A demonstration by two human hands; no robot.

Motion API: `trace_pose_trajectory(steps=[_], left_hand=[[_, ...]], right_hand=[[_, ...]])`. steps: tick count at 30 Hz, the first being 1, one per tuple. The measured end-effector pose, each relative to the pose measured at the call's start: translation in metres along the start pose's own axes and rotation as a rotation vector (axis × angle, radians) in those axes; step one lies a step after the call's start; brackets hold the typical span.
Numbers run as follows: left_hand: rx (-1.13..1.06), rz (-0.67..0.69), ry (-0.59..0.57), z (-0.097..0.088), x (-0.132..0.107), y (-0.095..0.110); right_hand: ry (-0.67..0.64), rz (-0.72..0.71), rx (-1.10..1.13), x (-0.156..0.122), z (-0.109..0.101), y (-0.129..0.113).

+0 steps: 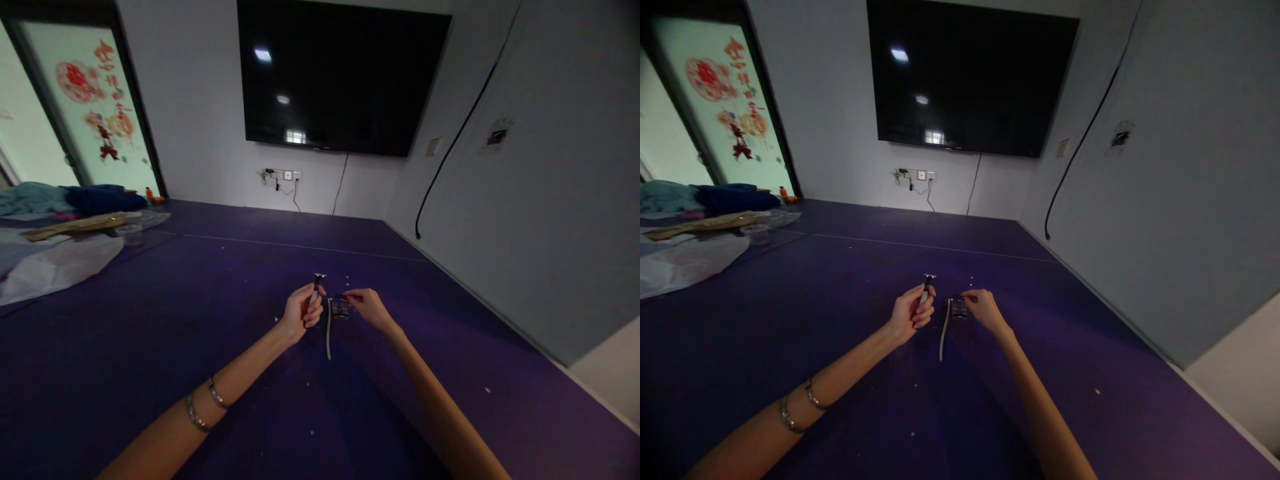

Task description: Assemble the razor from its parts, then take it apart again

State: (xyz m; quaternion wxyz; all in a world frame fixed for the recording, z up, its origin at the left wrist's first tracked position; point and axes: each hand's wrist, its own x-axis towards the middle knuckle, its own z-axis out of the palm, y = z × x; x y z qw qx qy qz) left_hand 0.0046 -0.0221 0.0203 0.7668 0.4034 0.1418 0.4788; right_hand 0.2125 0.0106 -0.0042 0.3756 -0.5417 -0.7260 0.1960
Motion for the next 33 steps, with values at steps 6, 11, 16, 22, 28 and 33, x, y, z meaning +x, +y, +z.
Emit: trace_pose_trajectory(steps=[6,11,16,22,28,33], left_hand=[[0.024,0.029,0.047,0.001,0.0,-0.001],[0.197,0.181,0.113,0.003,-0.002,-0.008],[0.419,0.271,0.132,0.008,-0.003,-0.019],[0.542,0.32,0.071,0.013,-0.008,-0.029],[0.59,0.313,0.05,0.014,-0.013,-0.031],[0.556,0.32,0.063,0.015,-0.014,-0.029]], right_hand=[[-0.008,0.044,0.001,0.001,-0.001,-0.004],[0.053,0.002,0.067,0.002,-0.005,-0.012],[0.116,-0.083,0.178,0.0,-0.019,-0.033],[0.09,-0.147,0.259,-0.007,-0.038,-0.058],[0.031,-0.208,0.231,-0.012,-0.041,-0.073],[0.034,-0.218,0.234,-0.014,-0.04,-0.077]])
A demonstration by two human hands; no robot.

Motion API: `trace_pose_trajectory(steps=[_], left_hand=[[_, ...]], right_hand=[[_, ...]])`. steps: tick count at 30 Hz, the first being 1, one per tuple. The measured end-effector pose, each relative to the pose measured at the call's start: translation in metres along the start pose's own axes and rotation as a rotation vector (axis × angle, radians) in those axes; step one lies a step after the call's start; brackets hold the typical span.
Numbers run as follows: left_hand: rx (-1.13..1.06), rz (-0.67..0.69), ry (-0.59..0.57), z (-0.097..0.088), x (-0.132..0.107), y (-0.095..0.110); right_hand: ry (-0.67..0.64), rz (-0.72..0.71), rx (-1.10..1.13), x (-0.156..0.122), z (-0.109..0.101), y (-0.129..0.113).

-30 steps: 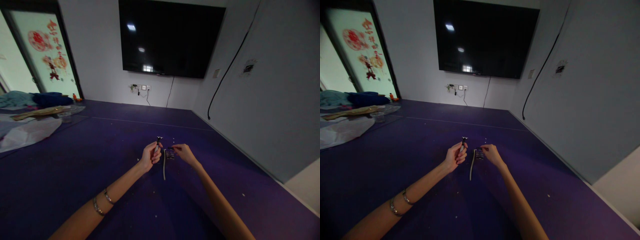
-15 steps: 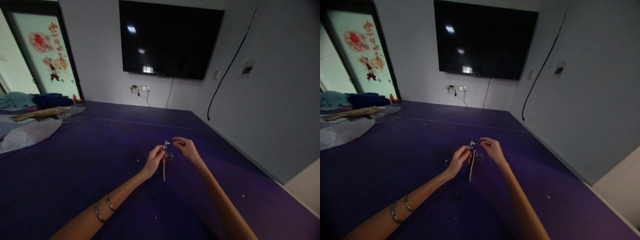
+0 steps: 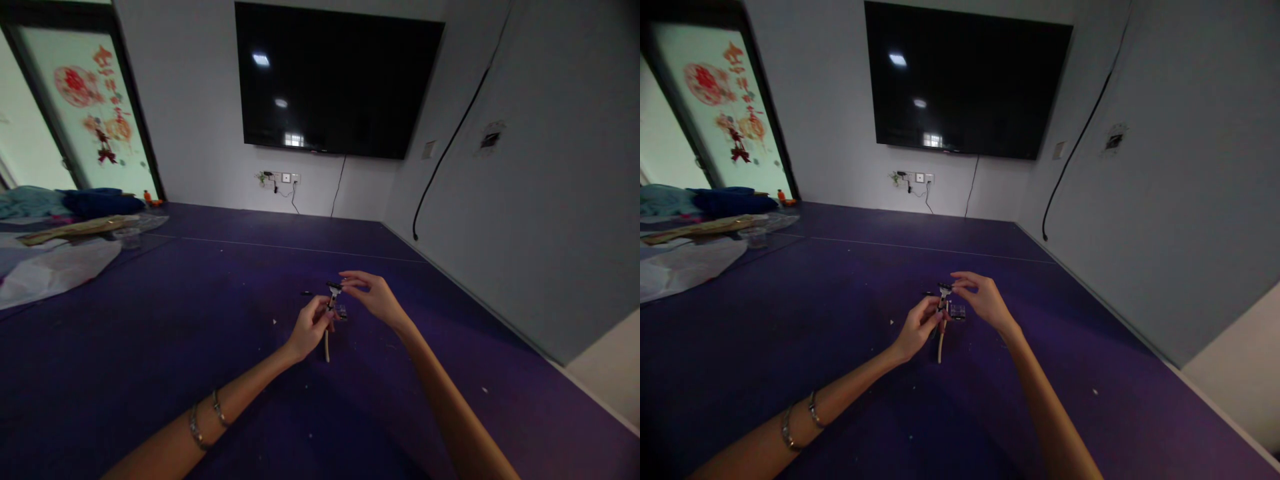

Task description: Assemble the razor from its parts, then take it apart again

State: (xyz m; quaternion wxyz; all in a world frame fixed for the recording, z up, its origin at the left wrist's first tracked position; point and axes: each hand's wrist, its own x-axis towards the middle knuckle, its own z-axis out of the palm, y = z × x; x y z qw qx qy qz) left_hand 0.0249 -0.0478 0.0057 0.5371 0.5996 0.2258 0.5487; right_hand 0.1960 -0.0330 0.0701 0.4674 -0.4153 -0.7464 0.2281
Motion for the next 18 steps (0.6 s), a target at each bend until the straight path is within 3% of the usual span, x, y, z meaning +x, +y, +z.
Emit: trace_pose_trajectory(steps=[18], left_hand=[[0.066,0.028,-0.013,-0.0014,-0.0001,0.0]], right_hand=[[-0.021,0.001,0.016,-0.0002,0.0018,-0.0027]])
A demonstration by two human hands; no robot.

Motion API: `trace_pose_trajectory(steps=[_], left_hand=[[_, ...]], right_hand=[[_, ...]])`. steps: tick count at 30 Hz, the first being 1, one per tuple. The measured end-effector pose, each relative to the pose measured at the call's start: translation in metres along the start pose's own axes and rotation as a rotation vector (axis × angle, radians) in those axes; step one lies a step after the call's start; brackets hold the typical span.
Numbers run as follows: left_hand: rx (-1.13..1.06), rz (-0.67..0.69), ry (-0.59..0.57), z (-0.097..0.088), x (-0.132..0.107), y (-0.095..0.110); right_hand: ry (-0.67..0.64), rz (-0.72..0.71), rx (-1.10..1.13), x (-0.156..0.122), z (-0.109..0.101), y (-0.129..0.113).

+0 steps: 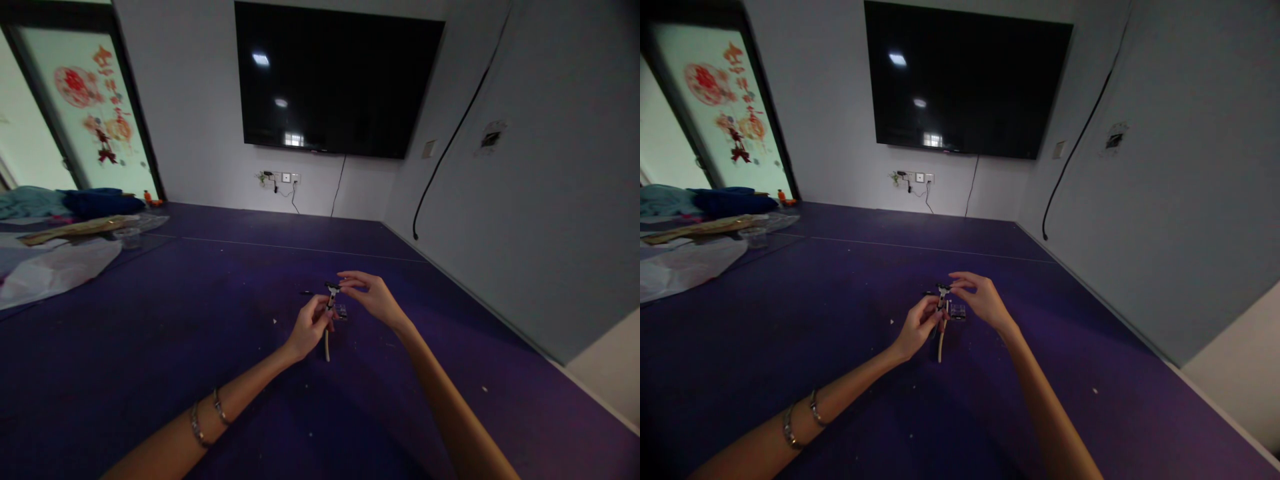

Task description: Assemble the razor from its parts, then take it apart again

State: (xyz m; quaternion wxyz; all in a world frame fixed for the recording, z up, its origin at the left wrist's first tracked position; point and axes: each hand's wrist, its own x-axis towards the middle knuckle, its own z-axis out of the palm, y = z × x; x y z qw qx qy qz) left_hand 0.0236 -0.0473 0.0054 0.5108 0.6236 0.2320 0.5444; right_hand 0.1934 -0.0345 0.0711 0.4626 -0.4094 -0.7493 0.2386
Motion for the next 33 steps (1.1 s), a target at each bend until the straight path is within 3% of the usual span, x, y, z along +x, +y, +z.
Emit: trace_pose_trajectory(steps=[13,33], left_hand=[[0.022,0.009,-0.02,-0.002,0.001,-0.009],[0.036,0.028,0.004,0.002,0.0,0.002]], right_hand=[[0.018,-0.017,0.03,0.0,0.001,-0.001],[0.059,-0.06,-0.048,-0.005,0.001,-0.011]])
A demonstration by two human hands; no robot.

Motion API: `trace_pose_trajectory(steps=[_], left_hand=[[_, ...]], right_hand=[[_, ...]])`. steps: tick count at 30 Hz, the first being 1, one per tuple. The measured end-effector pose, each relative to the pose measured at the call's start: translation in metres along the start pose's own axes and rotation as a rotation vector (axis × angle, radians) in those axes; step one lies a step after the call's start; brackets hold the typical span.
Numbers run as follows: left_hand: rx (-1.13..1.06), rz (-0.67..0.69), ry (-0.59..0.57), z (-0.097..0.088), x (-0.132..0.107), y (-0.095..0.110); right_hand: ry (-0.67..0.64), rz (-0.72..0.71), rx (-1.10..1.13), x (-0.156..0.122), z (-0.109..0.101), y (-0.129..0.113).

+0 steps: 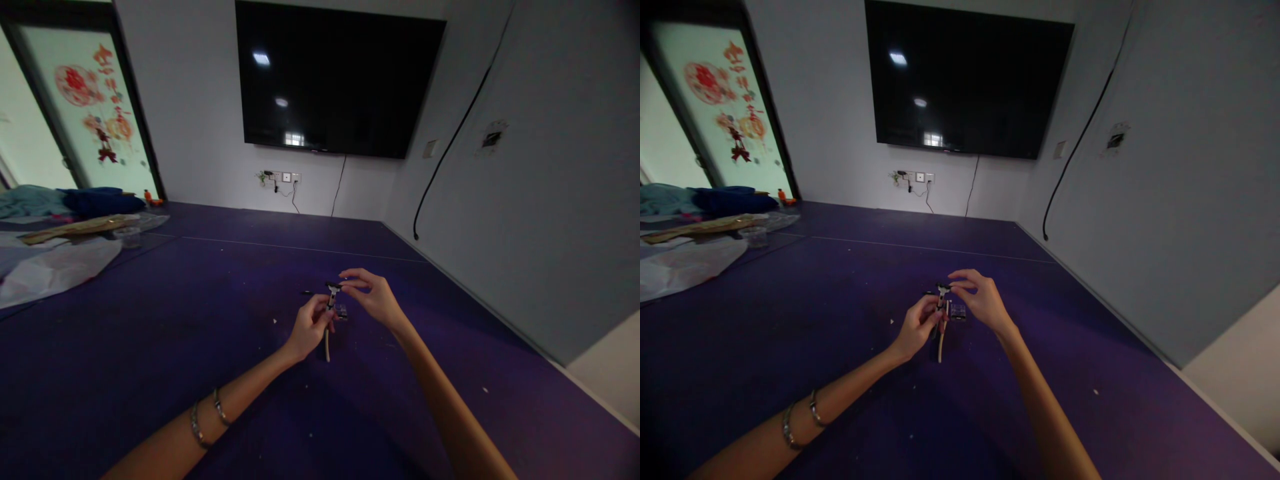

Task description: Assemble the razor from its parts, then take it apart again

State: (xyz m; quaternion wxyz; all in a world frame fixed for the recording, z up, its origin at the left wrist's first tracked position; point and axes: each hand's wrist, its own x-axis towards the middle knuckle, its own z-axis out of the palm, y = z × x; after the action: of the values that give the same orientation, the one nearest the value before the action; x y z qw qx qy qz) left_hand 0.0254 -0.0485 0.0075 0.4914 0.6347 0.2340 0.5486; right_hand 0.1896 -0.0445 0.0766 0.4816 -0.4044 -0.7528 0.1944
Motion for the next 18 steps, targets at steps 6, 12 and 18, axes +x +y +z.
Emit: trace_pose_trajectory(steps=[6,12,18], left_hand=[[-0.015,-0.011,0.009,0.0005,0.0007,-0.0017],[-0.032,-0.013,0.006,0.0006,0.0002,-0.0013],[-0.045,-0.013,0.006,0.0019,-0.0002,0.0016]], right_hand=[[0.019,-0.023,0.066,-0.0003,0.0014,-0.0019],[0.038,-0.046,0.047,-0.0004,0.0008,-0.0067],[0.04,-0.058,0.031,-0.0003,0.0005,-0.0072]])
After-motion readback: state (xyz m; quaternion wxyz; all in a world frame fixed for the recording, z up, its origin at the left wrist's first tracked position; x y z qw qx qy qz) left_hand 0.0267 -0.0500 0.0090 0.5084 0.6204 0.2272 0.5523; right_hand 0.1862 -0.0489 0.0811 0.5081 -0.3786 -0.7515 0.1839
